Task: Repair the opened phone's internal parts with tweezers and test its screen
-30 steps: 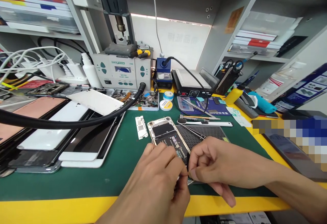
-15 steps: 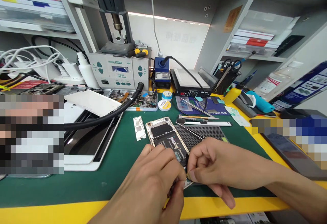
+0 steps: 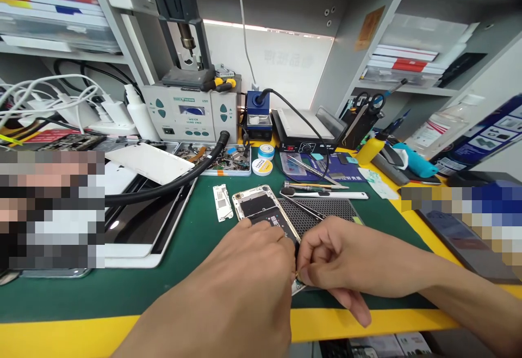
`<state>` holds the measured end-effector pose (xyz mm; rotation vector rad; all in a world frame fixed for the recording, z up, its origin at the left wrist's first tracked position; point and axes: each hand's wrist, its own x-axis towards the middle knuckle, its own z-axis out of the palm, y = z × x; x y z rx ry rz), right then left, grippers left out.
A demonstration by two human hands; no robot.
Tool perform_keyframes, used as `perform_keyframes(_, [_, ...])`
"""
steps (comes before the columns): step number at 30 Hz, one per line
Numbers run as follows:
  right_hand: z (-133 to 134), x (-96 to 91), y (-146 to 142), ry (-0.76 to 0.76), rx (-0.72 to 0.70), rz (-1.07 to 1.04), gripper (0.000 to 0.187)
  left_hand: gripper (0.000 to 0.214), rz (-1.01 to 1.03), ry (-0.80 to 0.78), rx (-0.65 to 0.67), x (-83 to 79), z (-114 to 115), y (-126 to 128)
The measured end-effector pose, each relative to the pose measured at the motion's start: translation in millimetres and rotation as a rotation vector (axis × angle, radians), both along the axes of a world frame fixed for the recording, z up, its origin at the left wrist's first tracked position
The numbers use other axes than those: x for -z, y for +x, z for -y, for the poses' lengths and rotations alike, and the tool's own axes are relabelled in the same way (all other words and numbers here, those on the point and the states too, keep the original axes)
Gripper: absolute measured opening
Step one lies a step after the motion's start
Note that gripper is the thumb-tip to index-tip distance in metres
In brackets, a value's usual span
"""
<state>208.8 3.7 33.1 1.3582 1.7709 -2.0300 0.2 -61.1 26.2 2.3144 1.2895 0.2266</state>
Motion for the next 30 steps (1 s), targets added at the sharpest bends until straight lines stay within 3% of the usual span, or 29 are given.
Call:
perform_keyframes(5, [-0.5,-4.2,-2.7,0.005,-0.001,0.005,0.013,0.015,-0.031,0.023,0.010,-2.1,-1.7,-2.4])
perform_keyframes(11, [-0.1,-4.6,-1.5,0.014,-0.020,-0.006,0.015,0.017,0.155,-0.024,-0.050,1.9,1.0,-6.1])
perform_keyframes(19, [0.3,-3.4,-2.2,0.020,-0.030,-0.020,0.013,0.011,0.230,-0.037,-0.102,2.9,2.7,-6.1])
perform_keyframes(26, [2.9,-5.4,-0.5,0.052,-0.030,-0.019,0.010,0.027,0.377,-0.170,-0.145,-2.6,8.2,-12.1])
perform_keyframes(30, [3.7,-8.6,1.2,0.087,-0.031,-0.017,0.006,0.025,0.472,-0.195,-0.195,-1.5,10.8,-15.4])
